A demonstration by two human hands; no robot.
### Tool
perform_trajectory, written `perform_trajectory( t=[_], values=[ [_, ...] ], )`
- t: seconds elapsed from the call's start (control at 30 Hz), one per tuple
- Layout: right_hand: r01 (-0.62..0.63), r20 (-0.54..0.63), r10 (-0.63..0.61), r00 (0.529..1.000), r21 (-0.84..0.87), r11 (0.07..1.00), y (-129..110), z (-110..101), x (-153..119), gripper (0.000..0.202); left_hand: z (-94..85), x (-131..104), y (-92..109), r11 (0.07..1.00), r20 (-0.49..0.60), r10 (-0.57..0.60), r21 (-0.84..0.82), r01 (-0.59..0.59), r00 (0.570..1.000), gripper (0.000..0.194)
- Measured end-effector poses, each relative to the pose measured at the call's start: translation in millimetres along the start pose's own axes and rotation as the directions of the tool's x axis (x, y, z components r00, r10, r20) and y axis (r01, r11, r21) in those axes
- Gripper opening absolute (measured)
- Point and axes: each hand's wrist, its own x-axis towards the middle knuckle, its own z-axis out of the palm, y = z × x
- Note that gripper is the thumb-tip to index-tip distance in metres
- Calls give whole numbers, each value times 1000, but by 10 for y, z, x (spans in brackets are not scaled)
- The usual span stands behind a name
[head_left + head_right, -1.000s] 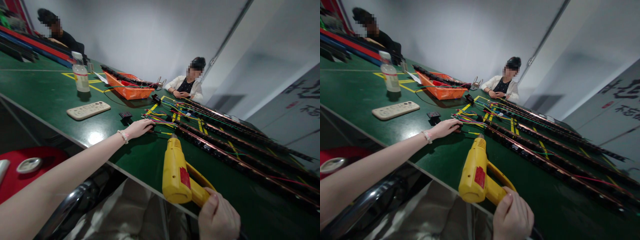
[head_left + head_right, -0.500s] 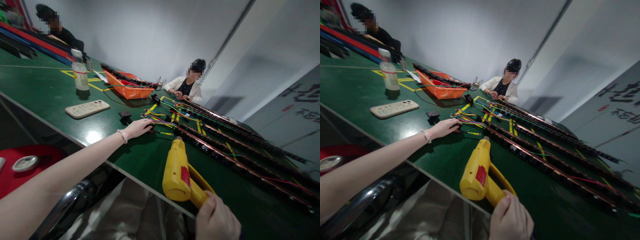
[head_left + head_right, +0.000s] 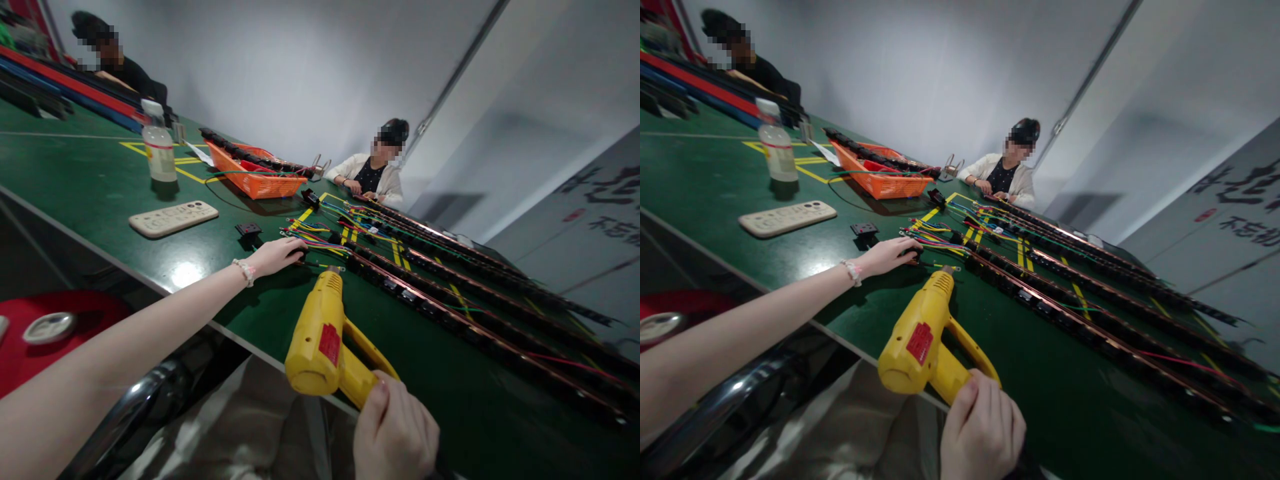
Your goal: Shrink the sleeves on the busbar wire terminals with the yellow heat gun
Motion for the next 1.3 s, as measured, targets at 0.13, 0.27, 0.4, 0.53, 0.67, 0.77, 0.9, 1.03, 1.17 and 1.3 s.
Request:
perform_trajectory(
  t=[0.13,0.27,0.4,0.53,0.67,0.77,0.9,1.03,1.17,1.3],
  values=[
    [5,18,-7,1000,103,995,-127,19,-5,27,-12,3,12,1000,-9,-4,-5,4,1000,35],
    [23,28,-28,999,170,985,-231,22,3,26,-12,6,11,1000,-11,15,-13,-16,1000,35],
    [23,27,-29,999,206,978,-295,30,8,27,-8,6,4,999,-14,36,-23,-36,999,37],
    [33,16,-37,999,218,975,-294,55,1,27,-6,5,-8,999,-11,36,-11,-36,999,40],
    [45,10,-49,999,236,971,-200,87,17,28,-16,-5,-23,999,2,26,-28,-26,1000,40],
    [57,-13,-55,998,223,973,-92,103,50,32,-22,-14,-33,999,4,32,-43,-31,999,38],
    [42,-12,-40,999,176,983,45,101,79,35,-20,-19,-44,999,4,23,-49,-22,1000,38],
    [37,-9,-37,999,113,993,180,82,90,36,-21,-20,-48,999,4,16,-47,-16,1000,38],
    [66,-42,-65,997,19,998,322,69,108,37,-27,-18,-36,999,7,12,-45,-12,1000,38],
    [79,-67,-81,994,-32,996,418,55,118,38,-28,-15,-24,999,13,8,-48,-7,1000,38]
  ],
)
